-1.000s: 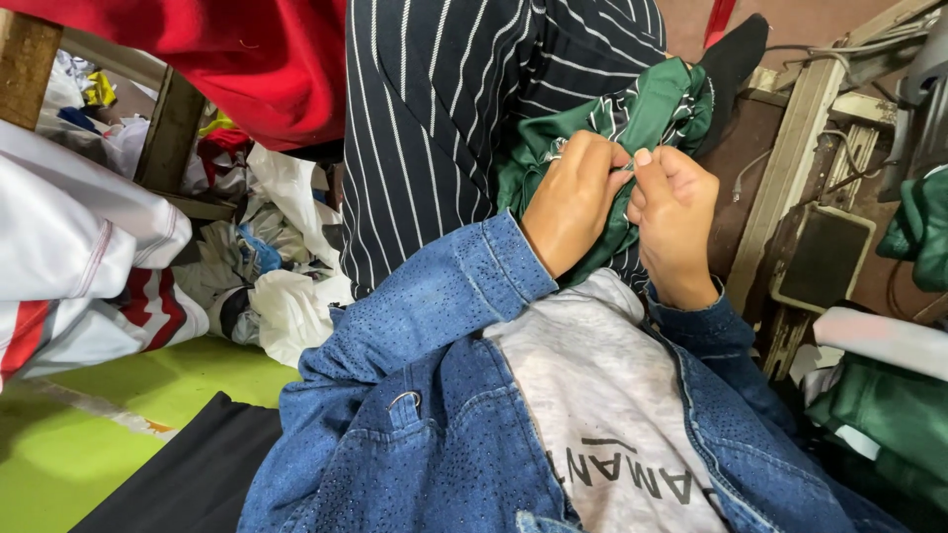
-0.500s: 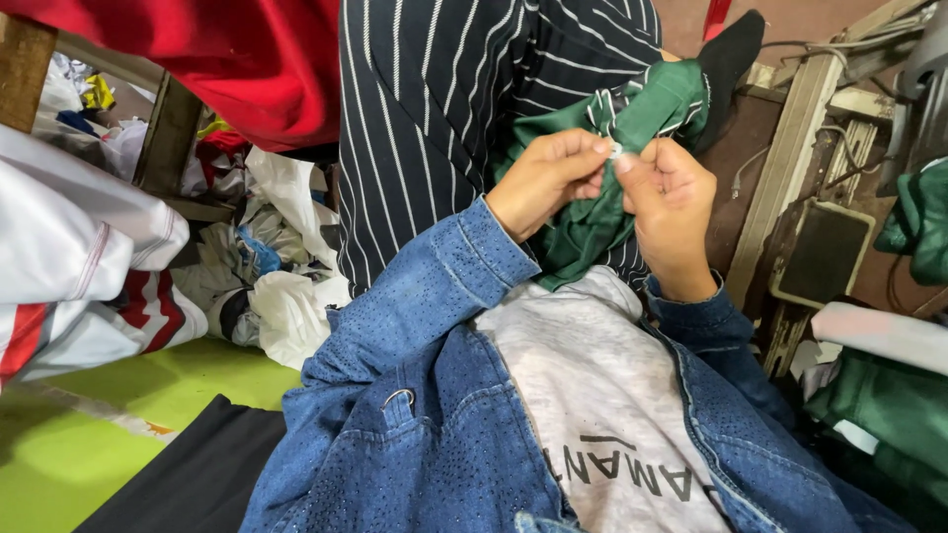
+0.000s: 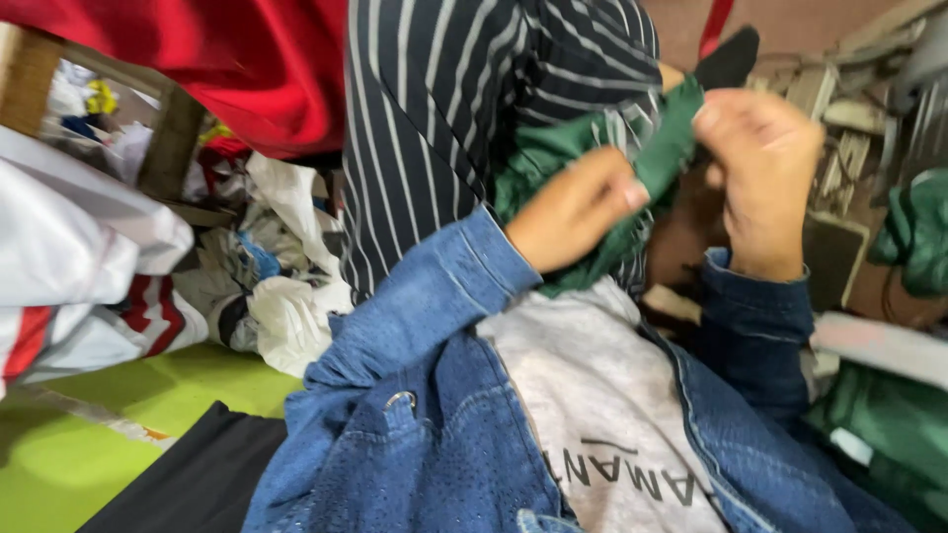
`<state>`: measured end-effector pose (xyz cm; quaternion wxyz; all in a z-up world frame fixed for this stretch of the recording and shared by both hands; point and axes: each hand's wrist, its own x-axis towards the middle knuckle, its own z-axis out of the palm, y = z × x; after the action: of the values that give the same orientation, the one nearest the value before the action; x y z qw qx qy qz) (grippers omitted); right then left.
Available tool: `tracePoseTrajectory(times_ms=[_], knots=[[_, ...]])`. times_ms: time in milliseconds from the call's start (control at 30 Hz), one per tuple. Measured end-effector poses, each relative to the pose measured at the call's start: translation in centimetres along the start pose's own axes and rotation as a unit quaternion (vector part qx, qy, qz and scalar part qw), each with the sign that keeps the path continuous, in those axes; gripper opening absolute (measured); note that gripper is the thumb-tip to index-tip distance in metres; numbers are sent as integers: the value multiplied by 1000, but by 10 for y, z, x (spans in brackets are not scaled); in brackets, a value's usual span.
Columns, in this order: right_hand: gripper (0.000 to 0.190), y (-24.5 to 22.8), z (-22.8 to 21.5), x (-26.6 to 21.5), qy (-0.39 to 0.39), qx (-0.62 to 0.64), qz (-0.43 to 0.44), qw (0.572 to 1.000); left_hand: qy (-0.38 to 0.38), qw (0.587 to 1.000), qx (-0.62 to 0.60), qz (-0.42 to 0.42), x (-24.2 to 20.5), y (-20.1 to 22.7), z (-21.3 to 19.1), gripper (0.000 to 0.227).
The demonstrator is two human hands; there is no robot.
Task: Hand-finishing a green garment by trimming loose threads with scissors and performing small hand-sewing tasks
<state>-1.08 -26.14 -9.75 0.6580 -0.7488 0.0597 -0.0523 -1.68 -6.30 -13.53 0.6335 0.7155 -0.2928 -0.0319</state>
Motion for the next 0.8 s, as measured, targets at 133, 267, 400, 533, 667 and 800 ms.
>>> tracePoseTrajectory(times_ms=[133,267,400,533,667,800], knots=[[55,-1,9,23,-81,-83,-23,993,19,994,102,38,5,34,-13,26],[12,9,-8,23,38,277,54,959,105,969,220,48,-13,73,-13,38],[13,-17,-1,10,60,361,30,930,-31,949,254,-185,-20,67,-2,82],[14,-28,7,-4,59,390,21,918,-2,961,237,-145,-24,49,0,102],[19,-33,10,1,80,398,-15,914,-3,971,123,-206,-24,46,-4,36],[12,-41,3,3,91,423,-17,902,121,992,-5,-25,-25,62,-13,12]])
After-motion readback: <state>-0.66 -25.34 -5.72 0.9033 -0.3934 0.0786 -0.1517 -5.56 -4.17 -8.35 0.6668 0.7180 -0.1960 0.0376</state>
